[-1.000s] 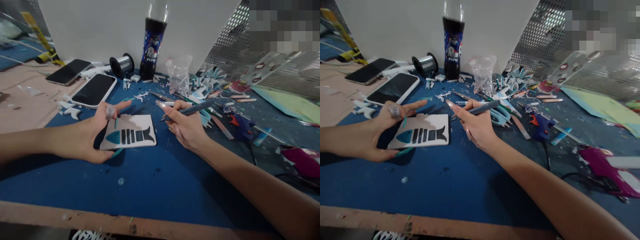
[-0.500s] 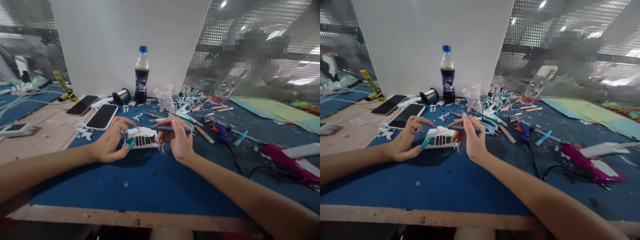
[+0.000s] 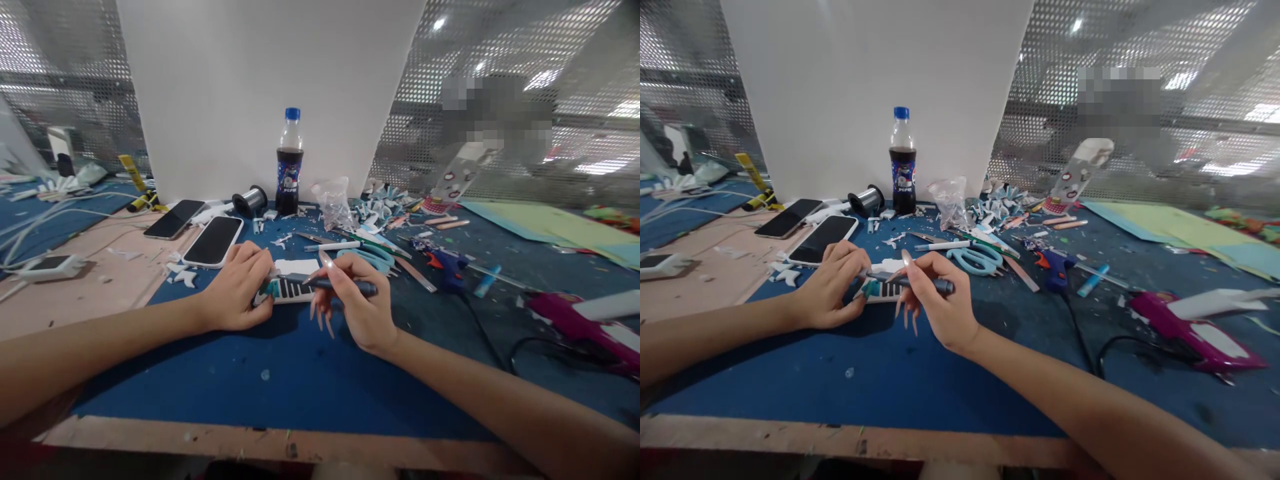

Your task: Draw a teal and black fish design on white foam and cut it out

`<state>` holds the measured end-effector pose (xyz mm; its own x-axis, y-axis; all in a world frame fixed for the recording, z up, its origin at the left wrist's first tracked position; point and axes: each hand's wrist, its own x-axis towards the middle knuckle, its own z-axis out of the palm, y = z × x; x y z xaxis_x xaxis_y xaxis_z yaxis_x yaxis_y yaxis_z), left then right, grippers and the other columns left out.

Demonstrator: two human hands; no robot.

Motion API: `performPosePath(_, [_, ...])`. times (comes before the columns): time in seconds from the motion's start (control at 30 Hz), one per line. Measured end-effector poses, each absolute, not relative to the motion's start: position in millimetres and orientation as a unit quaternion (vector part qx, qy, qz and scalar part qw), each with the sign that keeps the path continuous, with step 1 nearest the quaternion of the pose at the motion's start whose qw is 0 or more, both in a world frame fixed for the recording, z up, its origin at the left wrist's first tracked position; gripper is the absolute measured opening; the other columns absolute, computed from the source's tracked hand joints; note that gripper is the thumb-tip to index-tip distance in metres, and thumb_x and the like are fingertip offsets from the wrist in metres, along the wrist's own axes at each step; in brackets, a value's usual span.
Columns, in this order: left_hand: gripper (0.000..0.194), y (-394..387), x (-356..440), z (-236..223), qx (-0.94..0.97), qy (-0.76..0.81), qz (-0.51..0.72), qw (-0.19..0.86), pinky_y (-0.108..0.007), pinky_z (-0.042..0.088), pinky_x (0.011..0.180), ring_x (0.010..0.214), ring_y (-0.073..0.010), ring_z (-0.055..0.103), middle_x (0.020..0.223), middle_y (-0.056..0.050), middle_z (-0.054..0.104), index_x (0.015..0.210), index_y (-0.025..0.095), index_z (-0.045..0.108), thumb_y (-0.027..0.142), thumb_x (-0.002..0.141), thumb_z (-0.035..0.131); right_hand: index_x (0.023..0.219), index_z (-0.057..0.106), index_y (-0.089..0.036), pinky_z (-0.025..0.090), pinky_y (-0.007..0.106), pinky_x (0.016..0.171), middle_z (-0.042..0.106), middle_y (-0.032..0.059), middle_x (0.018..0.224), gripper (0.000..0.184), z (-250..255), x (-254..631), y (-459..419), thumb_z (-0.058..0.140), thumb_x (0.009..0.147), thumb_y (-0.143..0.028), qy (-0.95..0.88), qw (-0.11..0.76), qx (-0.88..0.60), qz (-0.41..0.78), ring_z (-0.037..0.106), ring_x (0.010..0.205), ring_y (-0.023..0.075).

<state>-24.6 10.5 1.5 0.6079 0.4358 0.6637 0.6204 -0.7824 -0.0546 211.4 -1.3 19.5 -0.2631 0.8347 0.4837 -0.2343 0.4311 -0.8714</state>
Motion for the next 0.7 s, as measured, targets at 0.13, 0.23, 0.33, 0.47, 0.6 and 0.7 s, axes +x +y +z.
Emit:
performPosePath(0.13, [0.016,8,-21,3,-0.898,-0.244,-0.335,0.148,-0.041,0.038,0.072,0.082,-0.0253,0.046,0.082,-0.006,0.053,0.095,0.021,0.044,0.035,0.097,0.039,0.085,0.073,-0.017,0.051,0.017,0.042,0.068,-0.0016,0.06,0.022,20,213,-2,0.071,0.097,-0.035,-0.67,0.529,-0.2,0.481,0.06,0.044,0.0081])
performPosePath(0.23, [0.032,5,-24,4,-0.916,-0.174,-0.336,0.132,-0.038,0.041,0.067,0.073,-0.0224,0.045,0.081,-0.005,0.054,0.096,0.02,0.045,0.042,0.107,0.023,0.087,0.078,-0.016,0.052,0.016,0.047,0.072,0.0001,0.064,0.011,18,215,1,0.073,0.095,-0.023,-0.727,0.496,-0.11,0.462,0.063,0.048,0.0077])
performPosePath(0.33, [0.041,0,-28,4,-0.918,-0.147,-0.351,0.115,-0.036,0.042,0.062,0.067,-0.021,0.044,0.076,-0.004,0.053,0.095,0.02,0.046,0.043,0.111,0.016,0.089,0.08,-0.016,0.055,0.017,0.055,0.077,0.0036,0.072,0.006,14,216,5,0.076,0.092,-0.018,-0.767,0.478,-0.024,0.427,0.067,0.055,0.0089])
performPosePath(0.47, [0.023,-11,-30,0,-0.916,-0.147,-0.357,0.11,-0.033,0.041,0.058,0.064,-0.0198,0.043,0.073,-0.004,0.054,0.093,0.02,0.047,0.016,0.107,0.028,0.087,0.075,-0.013,0.05,0.016,0.056,0.072,0.0039,0.069,0.008,9,215,12,0.072,0.094,-0.015,-0.815,0.447,0.071,0.362,0.064,0.057,0.0081])
performPosePath(0.6, [0.019,-29,-27,1,-0.92,-0.11,-0.35,0.137,-0.035,0.049,0.068,0.071,-0.0226,0.054,0.074,-0.005,0.061,0.095,0.02,0.055,0.009,0.1,0.04,0.07,0.068,-0.018,0.043,0.022,0.049,0.06,0.003,0.067,0.031,3,211,15,0.069,0.095,-0.037,-0.872,0.405,0.198,0.193,0.053,0.055,0.0112])
performPosePath(0.7, [0.028,-41,-20,11,-0.925,-0.127,-0.322,0.159,-0.036,0.048,0.065,0.068,-0.0223,0.056,0.072,-0.005,0.064,0.082,0.021,0.056,0.008,0.1,0.039,0.059,0.062,-0.024,0.035,0.025,0.044,0.049,0.0004,0.062,0.052,-11,209,11,0.069,0.087,-0.067,-0.896,0.343,0.232,0.16,0.042,0.052,0.0127])
